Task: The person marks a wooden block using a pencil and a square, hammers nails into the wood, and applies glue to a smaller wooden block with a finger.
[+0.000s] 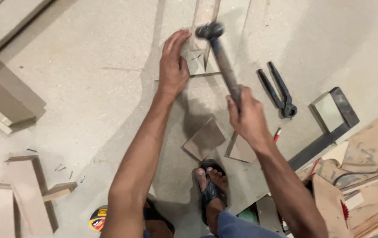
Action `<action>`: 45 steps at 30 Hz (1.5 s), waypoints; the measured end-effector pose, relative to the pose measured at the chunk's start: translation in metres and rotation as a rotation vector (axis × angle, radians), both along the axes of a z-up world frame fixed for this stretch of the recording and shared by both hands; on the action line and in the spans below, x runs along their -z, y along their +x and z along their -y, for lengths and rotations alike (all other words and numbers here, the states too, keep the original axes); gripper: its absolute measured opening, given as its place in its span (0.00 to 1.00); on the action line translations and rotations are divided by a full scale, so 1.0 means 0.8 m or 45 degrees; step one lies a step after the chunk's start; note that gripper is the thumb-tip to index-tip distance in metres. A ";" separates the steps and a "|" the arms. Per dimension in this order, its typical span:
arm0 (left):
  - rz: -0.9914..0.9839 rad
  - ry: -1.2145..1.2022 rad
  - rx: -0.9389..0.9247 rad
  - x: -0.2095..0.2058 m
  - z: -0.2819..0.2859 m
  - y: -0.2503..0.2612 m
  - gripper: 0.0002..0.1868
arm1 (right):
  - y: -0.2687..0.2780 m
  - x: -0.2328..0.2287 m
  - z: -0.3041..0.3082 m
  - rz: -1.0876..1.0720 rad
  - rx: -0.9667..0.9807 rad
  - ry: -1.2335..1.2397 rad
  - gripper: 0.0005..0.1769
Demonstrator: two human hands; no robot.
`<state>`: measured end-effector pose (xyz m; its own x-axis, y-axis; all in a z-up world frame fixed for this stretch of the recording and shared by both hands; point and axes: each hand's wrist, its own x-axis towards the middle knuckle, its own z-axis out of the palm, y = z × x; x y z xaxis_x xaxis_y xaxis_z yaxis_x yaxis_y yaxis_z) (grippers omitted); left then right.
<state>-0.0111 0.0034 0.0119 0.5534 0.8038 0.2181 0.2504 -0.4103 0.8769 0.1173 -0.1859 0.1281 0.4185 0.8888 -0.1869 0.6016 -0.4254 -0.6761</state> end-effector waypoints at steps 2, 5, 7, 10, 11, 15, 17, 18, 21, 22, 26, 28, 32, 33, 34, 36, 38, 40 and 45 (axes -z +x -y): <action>0.004 0.024 0.004 0.005 0.002 0.000 0.41 | -0.004 -0.038 0.019 0.243 -0.004 0.294 0.13; 0.023 0.019 -0.021 0.012 -0.002 0.002 0.42 | -0.016 -0.074 0.052 0.118 0.110 0.600 0.09; 0.025 0.007 -0.035 0.014 -0.002 0.003 0.42 | -0.015 -0.062 0.063 0.073 0.165 0.564 0.08; 0.003 -0.001 -0.034 0.013 0.001 0.003 0.41 | -0.024 -0.002 0.044 0.196 0.082 0.071 0.11; -0.003 0.000 -0.032 0.013 0.001 0.001 0.41 | -0.024 0.011 0.032 0.163 0.015 -0.198 0.15; 0.081 0.059 -0.014 0.021 -0.001 0.007 0.42 | -0.022 -0.029 0.037 0.232 0.017 0.147 0.15; 0.035 0.064 -0.030 0.026 0.003 0.004 0.42 | -0.024 -0.060 0.051 0.380 0.014 0.423 0.13; 0.010 0.076 -0.044 0.026 0.001 0.003 0.42 | -0.025 -0.068 0.055 0.235 0.096 0.548 0.10; 0.033 0.028 -0.052 0.029 0.005 0.001 0.42 | -0.027 -0.047 0.067 0.196 0.147 0.682 0.06; 0.060 0.065 -0.042 0.030 0.000 -0.001 0.42 | -0.029 -0.018 0.054 0.453 0.025 0.584 0.06; 0.074 0.135 -0.038 0.038 -0.006 0.002 0.43 | -0.025 0.042 0.022 0.166 0.085 -0.129 0.12; 0.085 0.130 -0.054 0.051 0.008 -0.012 0.44 | -0.017 0.039 0.031 0.051 0.147 -0.066 0.10; 0.210 0.164 -0.054 0.056 -0.012 0.001 0.42 | -0.019 0.031 0.024 0.206 0.033 0.349 0.10; 0.200 0.126 -0.059 0.055 -0.004 0.004 0.42 | -0.017 0.027 0.025 0.198 0.030 0.363 0.09; 0.175 0.096 -0.089 0.054 0.005 0.005 0.41 | -0.020 0.025 0.024 0.190 0.027 0.377 0.08; 0.148 0.066 -0.120 0.051 0.000 0.008 0.39 | -0.028 0.024 0.016 -0.092 0.201 0.230 0.10; 0.097 0.132 -0.129 0.054 -0.002 0.002 0.34 | -0.034 0.022 0.017 -0.248 0.291 0.123 0.12; -0.031 0.205 -0.281 0.062 -0.028 -0.007 0.27 | -0.037 0.027 0.015 -0.297 0.293 0.090 0.14; -0.511 0.057 -0.791 0.092 -0.179 -0.055 0.08 | -0.035 0.032 0.023 -0.344 0.360 0.077 0.15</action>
